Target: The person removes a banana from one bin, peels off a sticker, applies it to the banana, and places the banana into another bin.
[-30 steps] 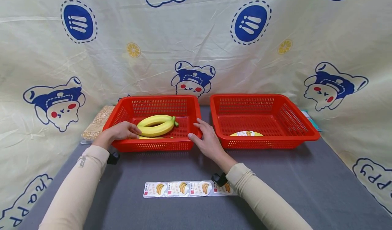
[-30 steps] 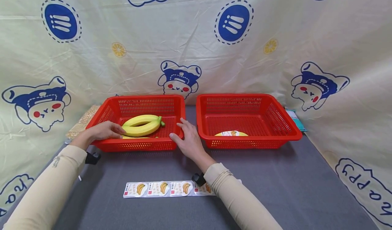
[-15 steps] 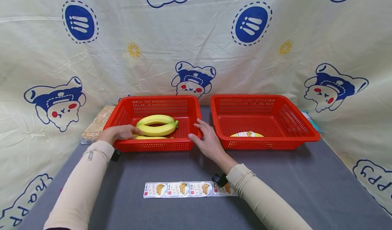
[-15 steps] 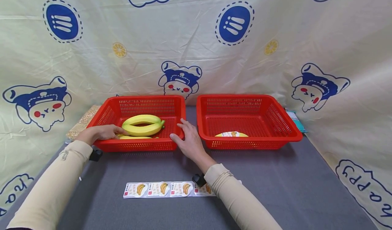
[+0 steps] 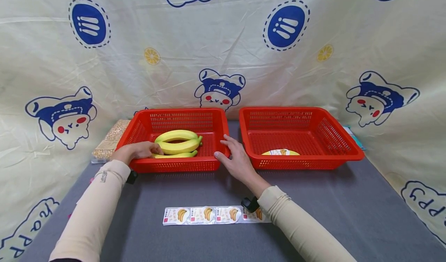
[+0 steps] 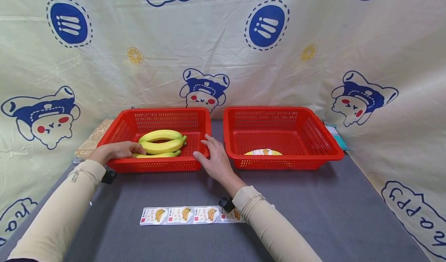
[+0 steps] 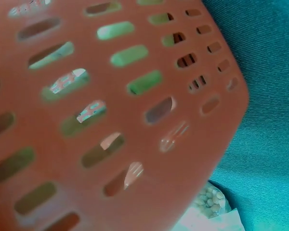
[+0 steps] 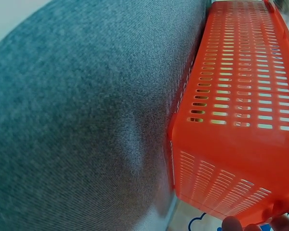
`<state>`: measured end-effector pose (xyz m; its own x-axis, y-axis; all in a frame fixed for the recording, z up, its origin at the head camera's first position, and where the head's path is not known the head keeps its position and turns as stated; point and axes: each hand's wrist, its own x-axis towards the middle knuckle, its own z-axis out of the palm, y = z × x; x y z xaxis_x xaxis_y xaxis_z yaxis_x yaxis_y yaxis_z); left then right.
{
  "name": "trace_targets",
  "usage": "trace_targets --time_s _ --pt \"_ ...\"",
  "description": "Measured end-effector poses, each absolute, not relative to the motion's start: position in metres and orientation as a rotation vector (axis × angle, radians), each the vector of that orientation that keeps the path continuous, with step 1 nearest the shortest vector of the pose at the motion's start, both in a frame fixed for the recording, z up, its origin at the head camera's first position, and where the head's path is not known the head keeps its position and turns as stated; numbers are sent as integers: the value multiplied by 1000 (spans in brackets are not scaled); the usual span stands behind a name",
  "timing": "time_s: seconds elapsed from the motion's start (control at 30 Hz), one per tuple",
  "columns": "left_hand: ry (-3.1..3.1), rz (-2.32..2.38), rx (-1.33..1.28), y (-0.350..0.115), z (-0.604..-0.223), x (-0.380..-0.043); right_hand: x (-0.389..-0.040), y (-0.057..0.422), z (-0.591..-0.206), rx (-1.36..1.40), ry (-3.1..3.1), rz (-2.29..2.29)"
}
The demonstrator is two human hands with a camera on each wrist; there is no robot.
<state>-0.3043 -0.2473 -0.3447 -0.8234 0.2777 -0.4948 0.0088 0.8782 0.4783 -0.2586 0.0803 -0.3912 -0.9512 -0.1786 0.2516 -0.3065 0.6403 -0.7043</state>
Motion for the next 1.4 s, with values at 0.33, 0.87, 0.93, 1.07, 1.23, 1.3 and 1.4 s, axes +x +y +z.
trace_targets --time_s 0.33,0.87,0.93,1.07,1.23,1.3,1.4 --pt "2589 445 275 -246 -343 -307 -259 81 -390 413 -2707 1208" --pt "2622 389 211 -241 -338 -307 -259 82 -391 430 -2690 1215" --pt "2636 376 201 -242 -338 -307 -259 81 -390 434 -2686 1215" --pt "2668 362 188 -243 -340 -307 -260 81 -390 429 -2680 1221" --pt "2703 375 207 -243 -340 -305 -260 81 -391 429 -2682 1218" --pt "2716 379 230 -242 -341 -304 -261 81 -392 430 -2681 1216" --pt "2734 392 254 -243 -341 -302 -261 80 -392 434 -2679 1214"
